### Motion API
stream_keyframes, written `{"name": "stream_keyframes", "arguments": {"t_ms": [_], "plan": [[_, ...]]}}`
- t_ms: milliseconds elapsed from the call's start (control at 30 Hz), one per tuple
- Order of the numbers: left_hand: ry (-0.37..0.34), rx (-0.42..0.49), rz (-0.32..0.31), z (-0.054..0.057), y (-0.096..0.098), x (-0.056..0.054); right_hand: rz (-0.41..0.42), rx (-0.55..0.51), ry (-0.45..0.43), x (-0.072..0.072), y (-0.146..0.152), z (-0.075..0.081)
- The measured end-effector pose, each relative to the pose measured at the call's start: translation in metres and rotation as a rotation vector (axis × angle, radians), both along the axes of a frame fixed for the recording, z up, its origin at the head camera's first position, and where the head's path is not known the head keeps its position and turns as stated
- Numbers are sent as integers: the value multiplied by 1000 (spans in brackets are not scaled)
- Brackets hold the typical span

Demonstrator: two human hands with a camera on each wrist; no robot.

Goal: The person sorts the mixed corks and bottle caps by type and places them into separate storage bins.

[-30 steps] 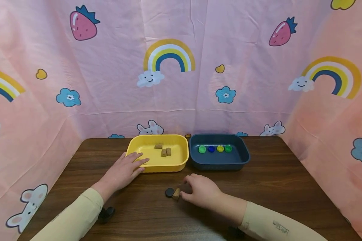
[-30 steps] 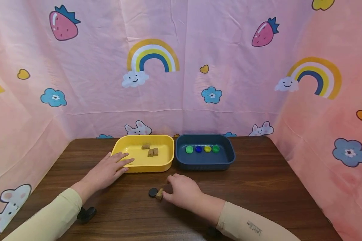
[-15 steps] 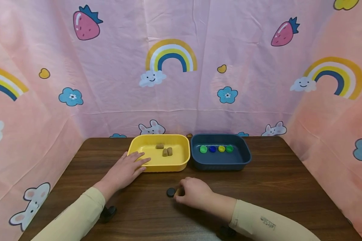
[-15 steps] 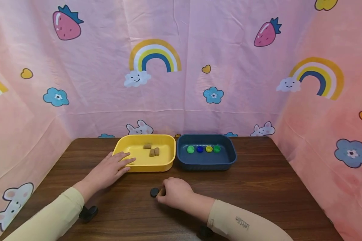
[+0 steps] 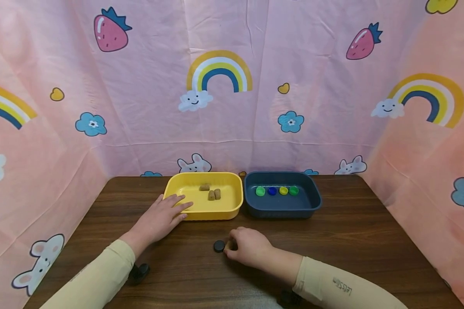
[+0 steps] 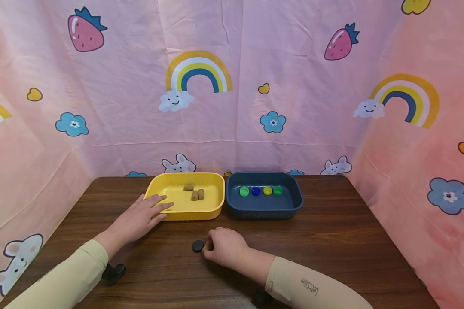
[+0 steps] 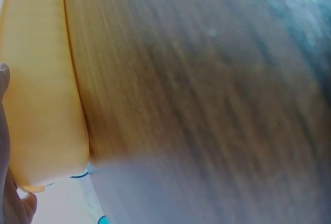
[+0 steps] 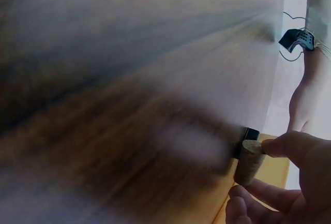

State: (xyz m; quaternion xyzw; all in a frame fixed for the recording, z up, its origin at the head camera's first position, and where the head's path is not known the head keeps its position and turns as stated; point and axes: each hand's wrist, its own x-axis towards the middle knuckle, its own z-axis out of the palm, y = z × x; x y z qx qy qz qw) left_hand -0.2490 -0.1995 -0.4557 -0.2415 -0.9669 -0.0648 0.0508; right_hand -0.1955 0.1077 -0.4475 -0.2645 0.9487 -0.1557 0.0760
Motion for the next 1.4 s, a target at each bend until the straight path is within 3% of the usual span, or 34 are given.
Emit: {"name": "stream_keyframes", "arguments": {"t_ms": [333, 567, 733, 1000, 1167, 1400], "plan": [[2, 1, 0, 2, 1, 1, -13, -61, 22, -1, 5, 13], [-7, 8, 2, 2, -1, 1, 16, -67, 52, -6, 6, 31], [-3, 12, -3, 4, -2, 2, 15, -69, 58, -21, 3, 60], [-6, 16, -9, 3, -2, 2, -44, -93, -8, -48, -2, 101], [-2, 3, -6, 3, -4, 1, -22, -91, -19, -62, -7, 112], [-21, 8, 6, 4, -1, 2, -12, -90, -50, -85, -25, 116]]}}
